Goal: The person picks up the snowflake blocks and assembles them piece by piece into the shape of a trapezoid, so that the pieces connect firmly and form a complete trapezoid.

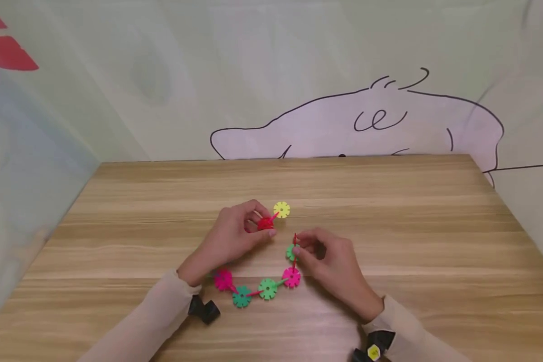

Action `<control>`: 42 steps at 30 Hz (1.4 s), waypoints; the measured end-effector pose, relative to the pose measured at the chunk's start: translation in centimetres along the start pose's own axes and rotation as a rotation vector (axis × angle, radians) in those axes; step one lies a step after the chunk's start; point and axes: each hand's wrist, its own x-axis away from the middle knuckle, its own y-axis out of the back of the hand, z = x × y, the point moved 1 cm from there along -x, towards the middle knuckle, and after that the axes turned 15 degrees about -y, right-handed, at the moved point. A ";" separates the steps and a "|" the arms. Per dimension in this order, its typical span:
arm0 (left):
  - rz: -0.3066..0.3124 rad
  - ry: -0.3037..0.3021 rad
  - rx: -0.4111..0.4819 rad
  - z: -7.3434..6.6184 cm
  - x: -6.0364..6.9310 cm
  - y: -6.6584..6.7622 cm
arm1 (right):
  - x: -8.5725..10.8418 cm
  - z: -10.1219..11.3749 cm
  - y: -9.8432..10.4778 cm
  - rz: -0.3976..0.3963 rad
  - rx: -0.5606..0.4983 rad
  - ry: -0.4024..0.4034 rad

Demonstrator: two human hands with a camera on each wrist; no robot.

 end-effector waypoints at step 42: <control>0.181 0.065 0.430 0.9 -0.5 0.7 | -2.5 0.0 -0.3 0.286 -0.529 -0.109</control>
